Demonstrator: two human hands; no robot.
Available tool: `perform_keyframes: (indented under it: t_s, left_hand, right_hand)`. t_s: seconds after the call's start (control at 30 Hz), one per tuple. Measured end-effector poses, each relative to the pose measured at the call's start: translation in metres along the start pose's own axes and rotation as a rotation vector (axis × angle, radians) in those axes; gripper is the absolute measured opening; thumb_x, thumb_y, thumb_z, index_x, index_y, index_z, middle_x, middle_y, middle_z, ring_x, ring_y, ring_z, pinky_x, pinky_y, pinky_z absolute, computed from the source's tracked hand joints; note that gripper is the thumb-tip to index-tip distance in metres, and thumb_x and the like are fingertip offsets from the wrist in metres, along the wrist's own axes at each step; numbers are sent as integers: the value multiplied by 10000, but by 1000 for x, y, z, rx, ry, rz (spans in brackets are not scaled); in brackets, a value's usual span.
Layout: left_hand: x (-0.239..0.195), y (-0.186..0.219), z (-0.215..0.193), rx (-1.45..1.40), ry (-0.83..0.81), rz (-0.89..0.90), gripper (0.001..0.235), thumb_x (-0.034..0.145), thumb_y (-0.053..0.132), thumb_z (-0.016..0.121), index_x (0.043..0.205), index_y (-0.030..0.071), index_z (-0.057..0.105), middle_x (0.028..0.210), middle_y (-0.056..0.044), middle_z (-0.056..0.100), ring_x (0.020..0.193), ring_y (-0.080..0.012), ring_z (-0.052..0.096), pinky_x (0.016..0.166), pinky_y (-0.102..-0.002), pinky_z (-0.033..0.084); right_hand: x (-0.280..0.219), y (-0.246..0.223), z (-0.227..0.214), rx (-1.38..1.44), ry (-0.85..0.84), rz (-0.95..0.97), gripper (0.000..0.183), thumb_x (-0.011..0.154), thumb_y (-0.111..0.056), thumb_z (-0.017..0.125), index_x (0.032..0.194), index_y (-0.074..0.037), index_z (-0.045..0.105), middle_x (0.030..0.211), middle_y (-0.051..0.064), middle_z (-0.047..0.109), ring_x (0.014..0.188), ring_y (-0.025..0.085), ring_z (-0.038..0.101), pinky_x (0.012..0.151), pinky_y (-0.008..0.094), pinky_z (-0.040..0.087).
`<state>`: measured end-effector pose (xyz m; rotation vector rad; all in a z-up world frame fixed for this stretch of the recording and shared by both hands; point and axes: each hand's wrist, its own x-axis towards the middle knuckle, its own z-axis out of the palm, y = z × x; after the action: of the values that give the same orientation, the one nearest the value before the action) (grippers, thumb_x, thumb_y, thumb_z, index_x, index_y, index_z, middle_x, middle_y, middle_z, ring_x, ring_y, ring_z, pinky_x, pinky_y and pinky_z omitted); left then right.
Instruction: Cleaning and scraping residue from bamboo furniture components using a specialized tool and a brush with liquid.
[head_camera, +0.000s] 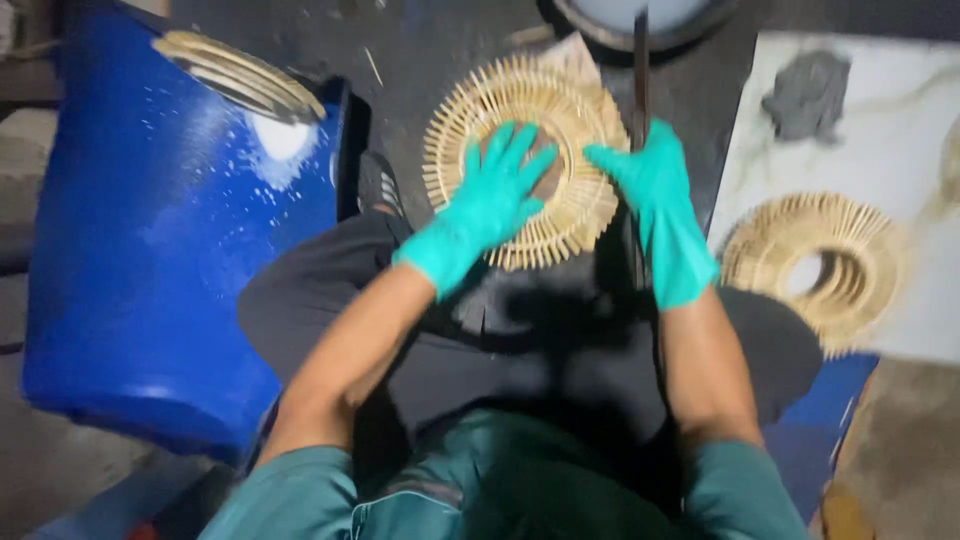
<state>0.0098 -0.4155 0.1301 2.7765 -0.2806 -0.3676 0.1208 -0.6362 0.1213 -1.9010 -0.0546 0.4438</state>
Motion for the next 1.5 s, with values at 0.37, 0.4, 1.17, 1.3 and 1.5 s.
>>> perform_keyframes:
  t_s: [0.37, 0.4, 1.17, 1.3, 1.5]
  left_hand:
    - [-83, 23, -11, 287, 549, 92, 589, 910, 81, 679, 1489, 70, 574, 1424, -131, 645, 1186, -373, 623, 1010, -475, 531]
    - [-82, 11, -32, 164, 621, 75, 504, 915, 55, 659, 1415, 60, 601, 1331, -161, 656, 1158, -378, 642, 1005, -475, 541]
    - [-79, -78, -55, -1621, 882, -69, 338, 949, -51, 689, 1273, -8, 603, 1028, -68, 657, 772, -130, 593, 665, -263, 507]
    - [-90, -49, -79, -1517, 833, -46, 324, 941, -36, 675, 1253, 4, 594, 1066, -54, 671, 842, -119, 623, 731, -260, 534]
    - [-106, -2, -121, -1408, 738, 205, 433, 938, -48, 704, 1331, 18, 536, 1232, -66, 645, 1101, -153, 629, 990, -290, 522]
  right_hand:
    - [-48, -41, 9, 542, 21, 257, 374, 841, -172, 802, 1176, -43, 697, 976, 38, 733, 776, 131, 718, 632, 303, 604]
    - [-59, -46, 8, 502, 42, 236, 393, 952, -275, 754, 1220, -3, 658, 959, 88, 718, 742, 160, 675, 617, 312, 552]
    - [-224, -191, 15, 305, -386, 185, 483, 950, -157, 578, 1417, -36, 601, 870, 121, 772, 503, 128, 597, 400, 281, 464]
    - [-230, -181, 16, 424, -221, 115, 464, 965, -152, 594, 1409, -19, 614, 877, 129, 766, 513, 118, 592, 406, 268, 462]
    - [-234, -173, 2, 503, -323, 92, 471, 967, -191, 605, 1401, -9, 618, 854, 109, 757, 506, 109, 580, 394, 247, 441]
